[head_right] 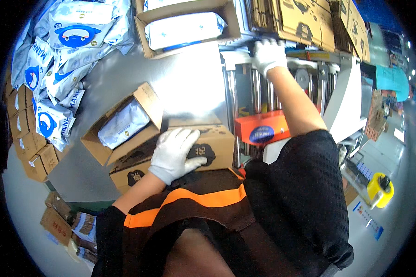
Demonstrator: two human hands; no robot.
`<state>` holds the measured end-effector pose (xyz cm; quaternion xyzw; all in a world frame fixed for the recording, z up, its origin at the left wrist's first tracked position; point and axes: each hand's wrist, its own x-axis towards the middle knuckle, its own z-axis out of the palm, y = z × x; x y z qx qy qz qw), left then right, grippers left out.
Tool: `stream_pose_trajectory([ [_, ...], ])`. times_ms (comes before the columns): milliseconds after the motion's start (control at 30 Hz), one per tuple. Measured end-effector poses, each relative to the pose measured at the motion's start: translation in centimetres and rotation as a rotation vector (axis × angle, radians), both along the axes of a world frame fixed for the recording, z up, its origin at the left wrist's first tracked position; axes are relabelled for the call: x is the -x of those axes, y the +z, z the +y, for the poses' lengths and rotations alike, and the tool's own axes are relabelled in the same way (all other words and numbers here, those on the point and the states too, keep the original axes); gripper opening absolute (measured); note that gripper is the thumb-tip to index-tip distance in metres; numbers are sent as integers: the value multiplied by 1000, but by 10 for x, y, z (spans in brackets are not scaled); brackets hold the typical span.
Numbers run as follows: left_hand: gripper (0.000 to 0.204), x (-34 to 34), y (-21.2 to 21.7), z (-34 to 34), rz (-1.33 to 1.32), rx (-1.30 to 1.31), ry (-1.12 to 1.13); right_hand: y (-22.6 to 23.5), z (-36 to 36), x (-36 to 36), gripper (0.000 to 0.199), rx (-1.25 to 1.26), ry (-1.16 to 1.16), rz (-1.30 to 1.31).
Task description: The person places white packaged items into cardboard boxes on a conveyor belt. They fold the box flaps and seal the boxes using a tape dispenser. The sealed boxes are then moved along the conveyor belt.
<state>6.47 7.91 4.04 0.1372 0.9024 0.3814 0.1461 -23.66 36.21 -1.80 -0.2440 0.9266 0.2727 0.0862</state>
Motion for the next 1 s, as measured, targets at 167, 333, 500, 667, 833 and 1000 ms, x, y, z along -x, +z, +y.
stream_pose_trajectory([
  [167,70,-5,6,17,-58,167,11,94,-80,-202,41,1021,41,-344],
  [333,58,-50,-7,55,-78,206,-4,69,-63,-343,47,1105,-32,-197],
  [500,72,-62,-20,62,-426,-198,-143,81,-19,-371,35,1121,-30,-276],
  [667,69,-75,-36,135,-451,-307,-11,61,47,-373,40,989,99,-209],
  [833,73,-64,-39,180,-359,-402,104,85,54,-399,35,1117,-58,138],
  [1000,54,-98,23,51,289,-129,-81,114,19,-471,33,1421,-320,177],
])
